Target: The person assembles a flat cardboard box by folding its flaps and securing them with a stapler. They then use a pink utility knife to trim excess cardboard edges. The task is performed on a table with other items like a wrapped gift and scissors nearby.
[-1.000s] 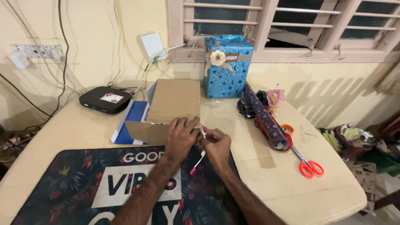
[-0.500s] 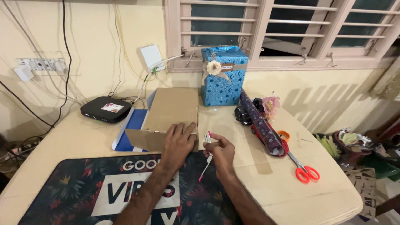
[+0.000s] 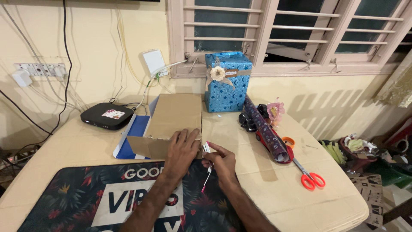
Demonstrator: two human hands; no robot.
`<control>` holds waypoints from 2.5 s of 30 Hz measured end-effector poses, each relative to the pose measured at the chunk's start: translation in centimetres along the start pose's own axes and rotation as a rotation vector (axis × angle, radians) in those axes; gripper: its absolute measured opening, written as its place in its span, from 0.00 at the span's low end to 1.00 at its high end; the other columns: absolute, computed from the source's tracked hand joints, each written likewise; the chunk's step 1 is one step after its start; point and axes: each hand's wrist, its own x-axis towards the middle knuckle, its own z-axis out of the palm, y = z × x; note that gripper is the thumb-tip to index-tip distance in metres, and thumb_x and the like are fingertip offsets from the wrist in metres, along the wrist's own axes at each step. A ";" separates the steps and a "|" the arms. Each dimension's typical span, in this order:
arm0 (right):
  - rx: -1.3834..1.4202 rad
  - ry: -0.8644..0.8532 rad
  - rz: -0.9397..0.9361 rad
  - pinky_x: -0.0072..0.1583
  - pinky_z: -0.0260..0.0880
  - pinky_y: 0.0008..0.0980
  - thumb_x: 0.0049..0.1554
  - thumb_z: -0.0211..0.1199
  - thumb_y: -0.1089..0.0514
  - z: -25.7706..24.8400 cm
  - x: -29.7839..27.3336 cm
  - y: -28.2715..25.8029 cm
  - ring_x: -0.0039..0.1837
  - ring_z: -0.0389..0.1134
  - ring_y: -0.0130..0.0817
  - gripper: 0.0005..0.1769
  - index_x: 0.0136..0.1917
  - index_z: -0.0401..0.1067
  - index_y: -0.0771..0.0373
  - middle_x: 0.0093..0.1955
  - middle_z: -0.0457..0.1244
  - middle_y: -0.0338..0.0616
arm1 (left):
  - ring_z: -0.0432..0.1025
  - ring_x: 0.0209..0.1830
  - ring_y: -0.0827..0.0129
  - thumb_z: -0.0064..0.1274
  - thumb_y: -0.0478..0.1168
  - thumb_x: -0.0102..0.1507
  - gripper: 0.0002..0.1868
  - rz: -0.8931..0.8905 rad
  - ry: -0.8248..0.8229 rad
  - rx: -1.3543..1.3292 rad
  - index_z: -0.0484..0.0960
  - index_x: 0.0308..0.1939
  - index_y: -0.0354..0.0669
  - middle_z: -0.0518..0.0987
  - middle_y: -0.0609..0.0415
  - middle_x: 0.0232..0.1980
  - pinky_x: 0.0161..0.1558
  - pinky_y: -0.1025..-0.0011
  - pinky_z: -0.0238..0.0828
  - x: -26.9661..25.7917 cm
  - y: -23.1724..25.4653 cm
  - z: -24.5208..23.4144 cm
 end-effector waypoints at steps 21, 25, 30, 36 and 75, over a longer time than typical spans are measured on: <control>-0.148 0.011 -0.191 0.34 0.65 0.25 0.47 0.67 0.69 0.9 0.0 0.8 0.31 0.68 0.28 0.24 0.59 0.80 0.71 0.33 0.69 0.45 | 0.68 0.60 0.53 0.55 0.38 0.51 0.15 0.016 0.139 -0.179 0.83 0.41 0.38 0.75 0.49 0.61 0.64 0.54 0.62 0.0 -1.0 1.1; -0.210 0.002 -0.240 0.34 0.65 0.27 0.45 0.68 0.69 1.0 0.1 0.9 0.31 0.67 0.28 0.25 0.58 0.79 0.71 0.32 0.65 0.42 | 0.69 0.60 0.55 0.56 0.38 0.51 0.13 -0.014 0.166 -0.179 0.82 0.39 0.38 0.76 0.49 0.60 0.64 0.53 0.62 0.0 -0.8 1.7; -0.192 -0.086 -0.219 0.37 0.65 0.29 0.47 0.74 0.67 1.0 0.1 1.0 0.31 0.68 0.29 0.22 0.56 0.79 0.76 0.33 0.66 0.42 | 0.69 0.57 0.57 0.55 0.38 0.53 0.15 0.010 0.216 -0.102 0.83 0.43 0.36 0.76 0.51 0.58 0.63 0.54 0.64 -0.3 -0.6 1.8; -0.281 -0.071 -0.252 0.34 0.62 0.26 0.47 0.73 0.65 0.5 0.3 1.2 0.30 0.64 0.24 0.24 0.58 0.78 0.69 0.31 0.66 0.41 | 0.70 0.55 0.56 0.55 0.39 0.53 0.18 0.064 0.173 0.052 0.85 0.45 0.36 0.76 0.52 0.57 0.65 0.54 0.64 0.4 -0.9 1.9; -0.179 -0.089 0.010 0.35 0.66 0.27 0.48 0.73 0.65 0.2 0.3 0.9 0.32 0.66 0.27 0.22 0.56 0.79 0.75 0.31 0.66 0.39 | 0.71 0.57 0.55 0.57 0.39 0.56 0.12 0.080 0.200 -0.025 0.84 0.42 0.38 0.77 0.53 0.60 0.61 0.57 0.67 -0.4 -1.8 3.1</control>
